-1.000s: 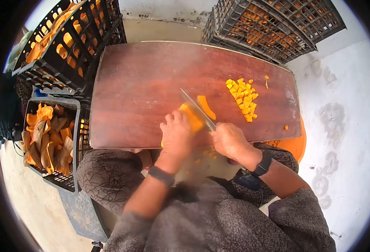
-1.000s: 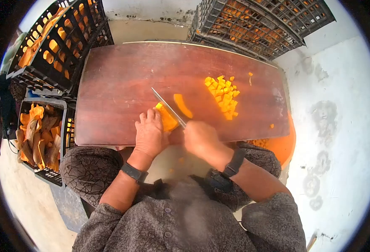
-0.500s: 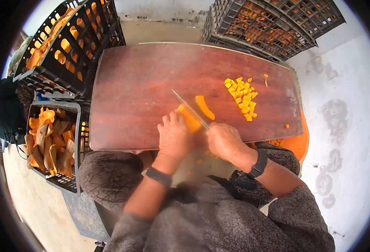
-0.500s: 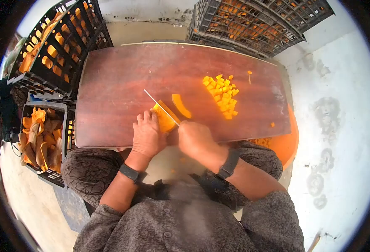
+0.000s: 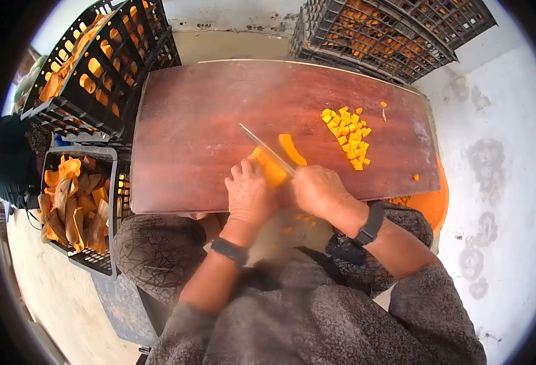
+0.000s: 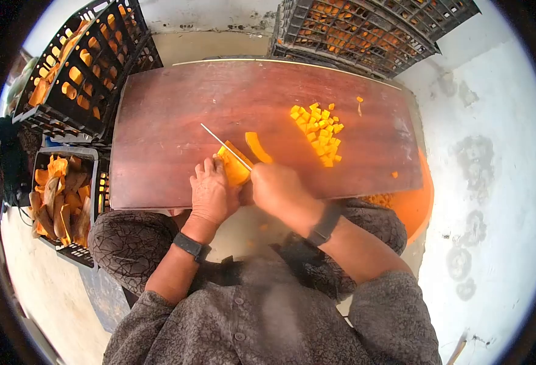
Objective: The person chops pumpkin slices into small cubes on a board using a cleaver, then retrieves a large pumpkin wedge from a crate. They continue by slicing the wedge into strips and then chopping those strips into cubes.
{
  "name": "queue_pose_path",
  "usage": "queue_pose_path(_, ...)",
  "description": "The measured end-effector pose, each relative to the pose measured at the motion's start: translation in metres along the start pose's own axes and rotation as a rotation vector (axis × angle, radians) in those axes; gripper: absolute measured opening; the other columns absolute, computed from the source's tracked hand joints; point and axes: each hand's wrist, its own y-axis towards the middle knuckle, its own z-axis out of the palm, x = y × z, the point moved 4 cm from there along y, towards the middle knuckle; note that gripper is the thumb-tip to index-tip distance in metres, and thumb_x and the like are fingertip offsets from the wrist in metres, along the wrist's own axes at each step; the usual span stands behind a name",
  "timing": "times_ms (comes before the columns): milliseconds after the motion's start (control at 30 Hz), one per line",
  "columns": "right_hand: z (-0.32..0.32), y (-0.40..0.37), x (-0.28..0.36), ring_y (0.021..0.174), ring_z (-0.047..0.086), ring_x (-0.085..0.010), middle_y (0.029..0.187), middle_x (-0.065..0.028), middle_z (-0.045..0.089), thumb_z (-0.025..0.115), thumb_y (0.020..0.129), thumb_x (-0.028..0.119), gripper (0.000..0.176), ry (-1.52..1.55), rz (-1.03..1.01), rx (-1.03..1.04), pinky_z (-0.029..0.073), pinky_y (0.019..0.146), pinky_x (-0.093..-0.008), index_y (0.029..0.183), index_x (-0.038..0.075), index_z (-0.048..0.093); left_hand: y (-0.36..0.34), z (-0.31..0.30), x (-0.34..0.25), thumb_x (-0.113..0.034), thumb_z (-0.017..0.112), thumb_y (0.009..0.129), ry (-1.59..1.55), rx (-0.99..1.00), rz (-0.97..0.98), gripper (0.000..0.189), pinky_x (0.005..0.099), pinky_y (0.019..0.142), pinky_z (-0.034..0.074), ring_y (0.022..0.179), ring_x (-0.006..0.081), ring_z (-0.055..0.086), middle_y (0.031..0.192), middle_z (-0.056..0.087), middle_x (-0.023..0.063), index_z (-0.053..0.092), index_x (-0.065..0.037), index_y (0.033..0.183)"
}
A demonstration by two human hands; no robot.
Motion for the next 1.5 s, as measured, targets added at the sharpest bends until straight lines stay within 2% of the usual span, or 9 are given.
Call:
queue_pose_path(100, 0.001, -0.003, -0.004, 0.079, 0.067, -0.0427, 0.078, -0.0245, 0.067, 0.058, 0.082, 0.013, 0.017, -0.051, 0.021, 0.112, 0.053, 0.074, -0.0505, 0.078, -0.001, 0.066, 0.001, 0.001, 0.002, -0.027, 0.075, 0.071, -0.006, -0.015, 0.026, 0.083, 0.0462, 0.090, 0.042, 0.113, 0.0359, 0.046, 0.119, 0.047, 0.0200, 0.039, 0.012, 0.135)
queue_pose_path(400, 0.018, 0.004, -0.013, 0.072, 0.067, -0.0389, 0.075, -0.0202, 0.067, 0.061, 0.076, 0.006, 0.005, -0.065, -0.068, -0.051, 0.053, 0.064, -0.0476, 0.075, 0.003, 0.064, 0.004, -0.003, 0.001, -0.026, 0.076, 0.071, -0.097, -0.033, 0.044, 0.081, 0.0466, 0.091, 0.042, 0.113, 0.0369, 0.046, 0.118, 0.049, 0.0199, 0.040, 0.011, 0.133)
queue_pose_path(500, 0.006, 0.007, 0.004, 0.073, 0.068, -0.0381, 0.076, -0.0196, 0.067, 0.062, 0.076, 0.006, 0.004, -0.122, -0.043, 0.027, 0.054, 0.065, -0.0475, 0.075, 0.003, 0.065, 0.002, 0.001, 0.005, -0.025, 0.076, 0.070, -0.056, -0.065, 0.044, 0.081, 0.0464, 0.090, 0.043, 0.113, 0.0368, 0.046, 0.118, 0.049, 0.0196, 0.041, 0.011, 0.133)
queue_pose_path(767, -0.006, 0.006, 0.011, 0.073, 0.065, -0.0431, 0.072, -0.0245, 0.064, 0.057, 0.092, 0.023, 0.027, -0.027, 0.032, 0.093, 0.051, 0.066, -0.0499, 0.087, -0.004, 0.061, 0.005, 0.005, 0.005, -0.024, 0.076, 0.069, -0.040, -0.036, 0.013, 0.078, 0.0475, 0.087, 0.043, 0.112, 0.0358, 0.046, 0.122, 0.047, 0.0186, 0.043, 0.008, 0.132)
queue_pose_path(1033, 0.011, 0.011, -0.006, 0.067, 0.065, -0.0419, 0.066, -0.0230, 0.062, 0.057, 0.090, 0.018, 0.022, -0.055, -0.112, 0.038, 0.051, 0.064, -0.0503, 0.084, -0.002, 0.057, 0.007, 0.002, 0.007, -0.018, 0.076, 0.066, -0.096, -0.020, 0.012, 0.069, 0.0484, 0.086, 0.042, 0.111, 0.0358, 0.045, 0.124, 0.046, 0.0181, 0.049, 0.005, 0.125)
queue_pose_path(1133, 0.024, 0.025, -0.002, 0.066, 0.065, -0.0408, 0.067, -0.0227, 0.063, 0.056, 0.087, 0.014, 0.017, -0.061, -0.121, 0.008, 0.052, 0.063, -0.0493, 0.081, -0.002, 0.057, 0.005, 0.002, 0.004, -0.026, 0.077, 0.072, -0.068, 0.018, 0.033, 0.078, 0.0463, 0.087, 0.043, 0.109, 0.0352, 0.047, 0.116, 0.048, 0.0182, 0.042, 0.008, 0.132)
queue_pose_path(1267, 0.029, 0.046, 0.012, 0.065, 0.066, -0.0401, 0.068, -0.0228, 0.065, 0.055, 0.081, 0.011, 0.014, -0.087, -0.134, -0.066, 0.055, 0.061, -0.0475, 0.078, -0.002, 0.059, 0.005, -0.007, 0.003, -0.023, 0.079, 0.065, -0.078, -0.030, 0.023, 0.077, 0.0476, 0.084, 0.044, 0.109, 0.0353, 0.047, 0.117, 0.048, 0.0171, 0.045, 0.006, 0.128)
queue_pose_path(1400, 0.027, 0.045, 0.008, 0.068, 0.067, -0.0380, 0.071, -0.0197, 0.066, 0.055, 0.084, 0.012, 0.012, -0.107, -0.112, -0.069, 0.054, 0.061, -0.0467, 0.079, 0.003, 0.062, 0.000, -0.004, 0.004, -0.027, 0.081, 0.064, -0.032, -0.045, 0.015, 0.086, 0.0471, 0.085, 0.045, 0.108, 0.0362, 0.049, 0.117, 0.049, 0.0183, 0.042, 0.007, 0.133)
queue_pose_path(1500, 0.017, 0.035, -0.003, 0.074, 0.065, -0.0439, 0.076, -0.0268, 0.065, 0.053, 0.090, 0.020, 0.024, 0.035, -0.110, -0.090, 0.052, 0.069, -0.0518, 0.082, -0.002, 0.061, 0.001, 0.002, 0.008, -0.028, 0.080, 0.065, -0.084, -0.110, 0.004, 0.085, 0.0470, 0.086, 0.045, 0.110, 0.0364, 0.049, 0.119, 0.049, 0.0184, 0.042, 0.006, 0.133)
